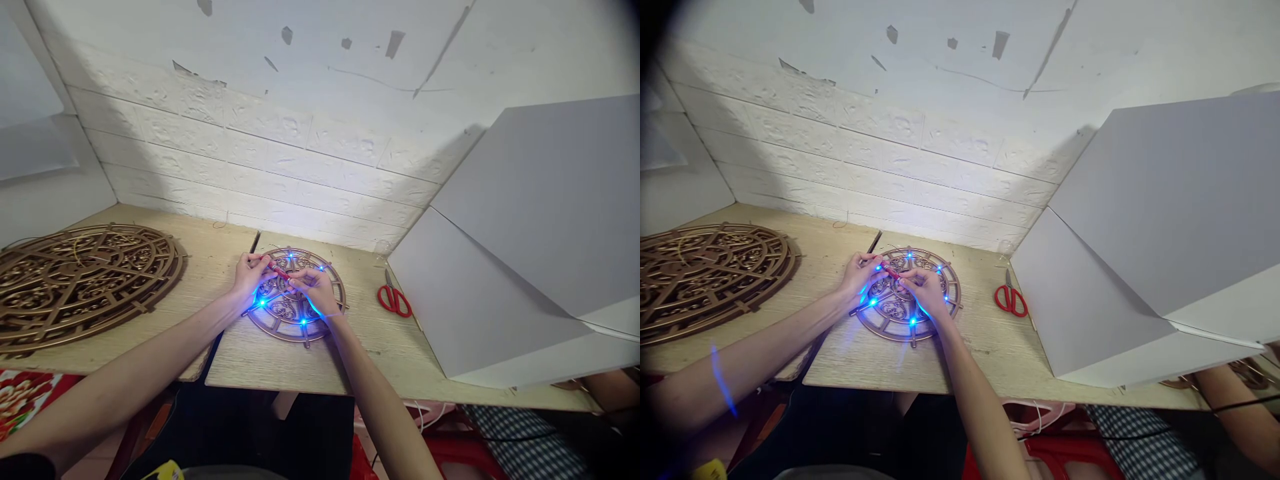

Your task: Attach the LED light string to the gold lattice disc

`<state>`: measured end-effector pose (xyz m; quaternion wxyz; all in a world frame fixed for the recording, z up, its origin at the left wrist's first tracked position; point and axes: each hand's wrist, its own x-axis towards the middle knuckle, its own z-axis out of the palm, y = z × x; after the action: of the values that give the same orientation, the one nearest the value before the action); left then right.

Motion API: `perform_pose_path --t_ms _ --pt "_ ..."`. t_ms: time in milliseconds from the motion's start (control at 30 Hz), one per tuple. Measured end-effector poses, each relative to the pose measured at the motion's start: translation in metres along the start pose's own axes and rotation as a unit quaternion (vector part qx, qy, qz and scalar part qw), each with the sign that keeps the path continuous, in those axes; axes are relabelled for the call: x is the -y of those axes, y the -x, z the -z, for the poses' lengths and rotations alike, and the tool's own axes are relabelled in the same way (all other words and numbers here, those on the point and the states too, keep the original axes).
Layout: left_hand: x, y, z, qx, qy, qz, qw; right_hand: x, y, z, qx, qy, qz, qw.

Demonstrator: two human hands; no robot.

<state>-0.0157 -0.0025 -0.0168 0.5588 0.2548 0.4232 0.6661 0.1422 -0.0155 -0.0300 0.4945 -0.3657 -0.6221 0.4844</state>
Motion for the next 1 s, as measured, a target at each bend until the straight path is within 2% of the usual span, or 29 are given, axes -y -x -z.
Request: perform_pose_path --t_ms 433,733,1000 --pt "-0.011 0.002 -0.001 0.014 0.008 0.008 1.000 0.019 0.005 -0.004 0.009 -0.015 -0.012 1.000" --pt "-0.009 0.003 0.001 0.023 0.011 -0.017 1.000 0.014 0.004 -0.003 0.009 -0.025 -0.025 0.999" --pt "-0.006 -0.001 0.002 0.025 0.009 -0.026 0.999 0.002 0.001 -0.005 0.010 -0.015 -0.005 1.000"
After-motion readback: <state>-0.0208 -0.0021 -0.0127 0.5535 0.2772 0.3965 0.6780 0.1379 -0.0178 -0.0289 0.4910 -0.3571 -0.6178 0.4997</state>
